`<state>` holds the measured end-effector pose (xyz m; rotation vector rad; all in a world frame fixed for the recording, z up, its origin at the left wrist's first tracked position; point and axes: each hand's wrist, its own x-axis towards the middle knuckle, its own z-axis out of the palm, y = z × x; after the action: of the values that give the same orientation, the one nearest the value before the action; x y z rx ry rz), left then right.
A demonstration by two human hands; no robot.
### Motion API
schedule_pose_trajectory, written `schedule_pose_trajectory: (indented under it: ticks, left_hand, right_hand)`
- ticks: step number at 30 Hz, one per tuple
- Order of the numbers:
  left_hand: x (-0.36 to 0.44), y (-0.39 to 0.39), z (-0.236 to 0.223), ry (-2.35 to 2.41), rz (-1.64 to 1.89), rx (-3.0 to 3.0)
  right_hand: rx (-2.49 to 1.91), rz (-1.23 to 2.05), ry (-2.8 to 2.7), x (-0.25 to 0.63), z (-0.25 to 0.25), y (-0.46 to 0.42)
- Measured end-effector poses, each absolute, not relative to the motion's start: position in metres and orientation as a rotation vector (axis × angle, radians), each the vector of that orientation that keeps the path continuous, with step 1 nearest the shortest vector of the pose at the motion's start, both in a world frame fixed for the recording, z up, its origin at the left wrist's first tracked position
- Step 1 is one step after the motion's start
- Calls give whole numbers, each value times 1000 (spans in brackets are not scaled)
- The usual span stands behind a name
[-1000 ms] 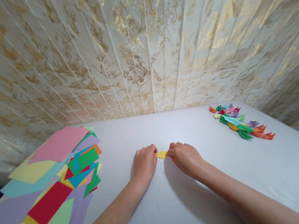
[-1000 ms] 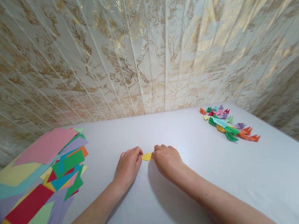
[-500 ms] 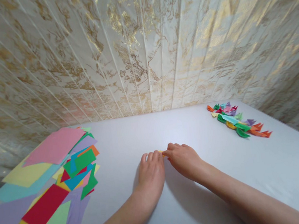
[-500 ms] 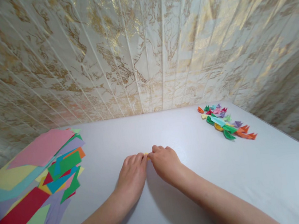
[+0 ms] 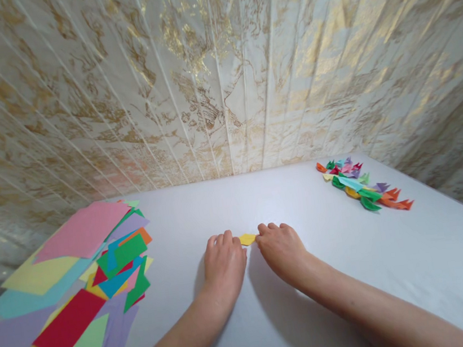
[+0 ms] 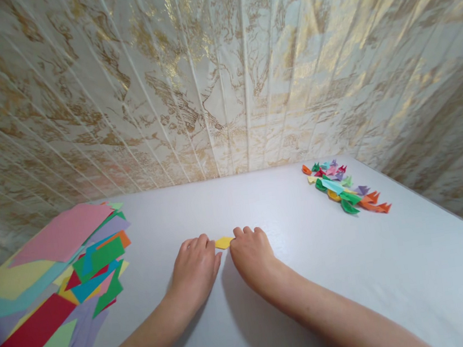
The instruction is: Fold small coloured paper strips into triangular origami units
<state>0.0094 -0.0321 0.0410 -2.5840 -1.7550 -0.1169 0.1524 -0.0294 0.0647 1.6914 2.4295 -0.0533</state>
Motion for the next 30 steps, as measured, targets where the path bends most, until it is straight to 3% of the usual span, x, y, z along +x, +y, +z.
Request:
schedule_pose_trajectory:
  ticks: [15,21,25,30]
  left_hand:
    - [-1,-1,6,-1779,-1024,-2854]
    - [4,2,8,-2053,-1620,-2882]
    - [7,4,11,-2195,-1988,-2749]
    - [10,3,9,-2203,-2198,-2736]
  right_hand:
    - [2020,-572,2505,186,52,4]
    - [2034,-745,2534,189,51,8]
    - [2013,-1139,2661,187,39,13]
    - [1968,-1672,2697,176,25,12]
